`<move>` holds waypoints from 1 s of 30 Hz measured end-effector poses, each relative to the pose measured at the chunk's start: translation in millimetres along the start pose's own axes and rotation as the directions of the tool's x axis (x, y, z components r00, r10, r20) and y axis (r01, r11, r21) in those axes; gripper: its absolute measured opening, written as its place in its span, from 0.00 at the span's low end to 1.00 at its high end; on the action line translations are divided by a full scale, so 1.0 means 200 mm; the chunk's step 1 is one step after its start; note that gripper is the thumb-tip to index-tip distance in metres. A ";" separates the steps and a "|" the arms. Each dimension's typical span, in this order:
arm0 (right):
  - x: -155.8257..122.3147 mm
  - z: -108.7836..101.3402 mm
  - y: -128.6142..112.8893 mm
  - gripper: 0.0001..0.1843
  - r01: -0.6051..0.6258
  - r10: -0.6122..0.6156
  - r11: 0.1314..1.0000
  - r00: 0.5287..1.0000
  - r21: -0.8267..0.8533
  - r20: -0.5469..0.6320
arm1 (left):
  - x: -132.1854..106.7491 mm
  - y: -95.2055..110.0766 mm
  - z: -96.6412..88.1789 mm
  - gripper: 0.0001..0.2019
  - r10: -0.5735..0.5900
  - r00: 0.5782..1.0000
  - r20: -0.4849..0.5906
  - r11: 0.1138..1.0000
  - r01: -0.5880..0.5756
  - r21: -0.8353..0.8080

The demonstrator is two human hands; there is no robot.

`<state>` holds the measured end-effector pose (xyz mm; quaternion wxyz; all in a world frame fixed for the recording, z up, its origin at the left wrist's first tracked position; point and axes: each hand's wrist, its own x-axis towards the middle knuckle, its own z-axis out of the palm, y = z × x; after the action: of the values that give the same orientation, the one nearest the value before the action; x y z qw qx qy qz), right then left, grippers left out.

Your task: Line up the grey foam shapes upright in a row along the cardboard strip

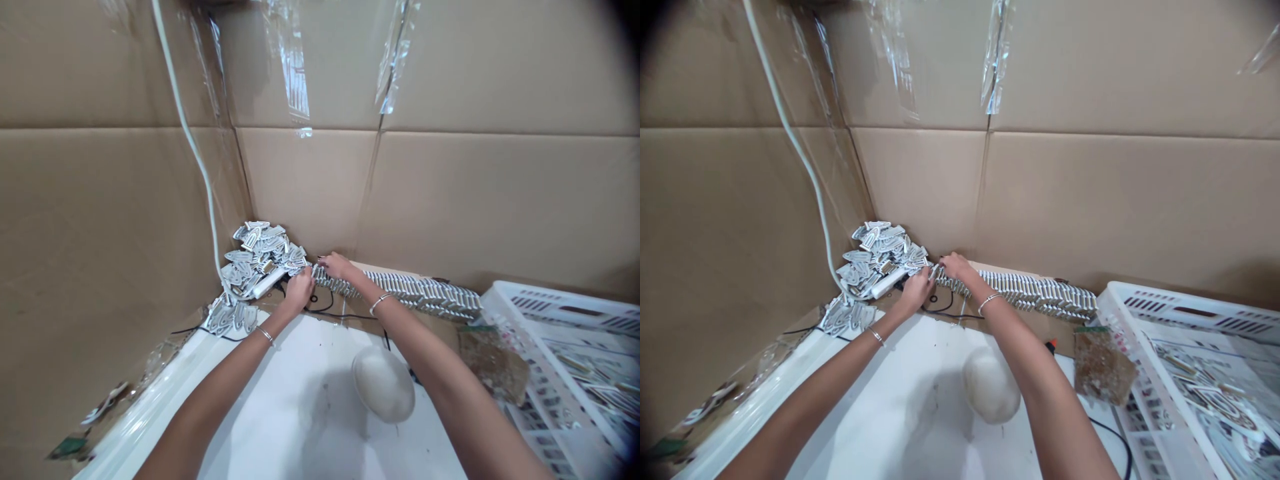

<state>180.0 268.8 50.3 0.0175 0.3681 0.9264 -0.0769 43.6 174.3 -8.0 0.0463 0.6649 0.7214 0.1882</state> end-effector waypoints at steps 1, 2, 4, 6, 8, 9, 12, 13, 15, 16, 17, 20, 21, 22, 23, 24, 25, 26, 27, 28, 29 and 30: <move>0.00 0.00 -0.01 0.15 0.004 -0.003 0.999 1.000 -0.039 0.015 | 0.01 0.01 0.01 0.11 0.003 1.000 0.011 1.000 -0.003 0.019; 0.01 0.01 -0.01 0.16 0.010 -0.008 0.997 1.000 -0.073 0.029 | 0.02 0.01 0.03 0.11 0.005 1.000 0.021 0.999 -0.006 0.036; 0.01 0.01 -0.02 0.16 0.029 -0.023 0.992 0.998 -0.125 0.054 | 0.04 0.01 0.04 0.10 0.008 0.999 0.039 0.998 -0.010 0.063; 0.01 0.01 -0.01 0.16 0.055 -0.043 0.986 0.996 -0.157 0.076 | 0.06 0.01 0.04 0.10 0.009 0.999 0.050 0.996 -0.013 0.083; 0.01 0.01 0.00 0.17 0.078 -0.062 0.982 0.993 -0.172 0.096 | 0.06 0.02 0.04 0.11 0.011 0.998 0.056 0.995 -0.017 0.099; 0.02 0.00 0.00 0.17 0.089 -0.071 0.981 0.992 -0.174 0.106 | 0.06 0.02 0.04 0.11 0.014 0.998 0.059 0.994 -0.020 0.106; 0.02 0.00 0.02 0.17 0.118 -0.098 0.980 0.987 -0.162 0.125 | 0.05 0.02 0.05 0.12 0.035 0.997 0.075 0.992 -0.044 0.120; 0.01 0.00 0.02 0.18 0.125 -0.106 0.980 0.986 -0.154 0.127 | 0.05 0.02 0.05 0.12 0.049 0.995 0.084 0.991 -0.059 0.121; 0.01 0.00 0.03 0.18 0.134 -0.117 0.981 0.985 -0.137 0.127 | 0.04 0.00 0.05 0.13 0.083 0.991 0.101 0.988 -0.095 0.119; 0.01 0.01 0.04 0.18 0.136 -0.119 0.982 0.985 -0.129 0.126 | 0.04 0.00 0.05 0.13 0.099 0.989 0.108 0.987 -0.112 0.118; 0.01 0.01 0.04 0.18 0.136 -0.121 0.983 0.985 -0.121 0.125 | 0.04 -0.01 0.05 0.14 0.110 0.987 0.114 0.985 -0.124 0.119; 0.02 0.02 0.05 0.16 0.128 -0.115 0.986 0.986 -0.105 0.122 | 0.04 -0.02 0.06 0.13 0.113 0.986 0.123 0.982 -0.129 0.138; 0.02 0.02 0.06 0.17 0.124 -0.112 0.987 0.986 -0.102 0.120 | 0.05 -0.02 0.06 0.13 0.108 0.986 0.123 0.981 -0.126 0.148; 0.02 0.02 0.06 0.19 0.122 -0.111 0.988 0.987 -0.099 0.118 | 0.05 -0.01 0.06 0.13 0.104 0.987 0.122 0.980 -0.123 0.158; 0.02 0.02 0.06 0.20 0.123 -0.112 0.988 0.987 -0.096 0.114 | 0.06 -0.01 0.06 0.13 0.100 0.988 0.120 0.978 -0.120 0.168; 0.02 0.02 0.06 0.20 0.127 -0.117 0.988 0.987 -0.091 0.111 | 0.06 0.00 0.06 0.14 0.097 0.988 0.117 0.977 -0.117 0.179; 0.01 0.02 0.06 0.21 0.134 -0.124 0.987 0.986 -0.086 0.109 | 0.06 0.01 0.06 0.14 0.093 0.989 0.115 0.975 -0.114 0.189; 0.01 0.01 0.06 0.20 0.141 -0.132 0.987 0.985 -0.080 0.108 | 0.07 0.01 0.06 0.14 0.088 0.990 0.113 0.974 -0.109 0.200; 0.00 0.01 0.05 0.19 0.149 -0.140 0.986 0.984 -0.075 0.108 | 0.07 0.02 0.06 0.14 0.082 0.990 0.113 0.972 -0.105 0.210; 0.00 0.01 0.05 0.18 0.155 -0.147 0.985 0.983 -0.070 0.108 | 0.07 0.03 0.06 0.14 0.077 0.991 0.113 0.970 -0.101 0.219; -0.01 0.01 0.05 0.19 0.159 -0.151 0.985 0.983 -0.067 0.106 | 0.06 0.04 0.06 0.14 0.073 0.991 0.113 0.969 -0.097 0.228; -0.02 0.01 0.05 0.19 0.161 -0.154 0.985 0.983 -0.065 0.102 | 0.06 0.04 0.06 0.14 0.069 0.991 0.113 0.967 -0.095 0.235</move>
<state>189.3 272.4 47.5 0.0698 0.2887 0.9529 -0.0620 54.0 189.3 -14.5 -0.0051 0.7037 0.7073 0.0665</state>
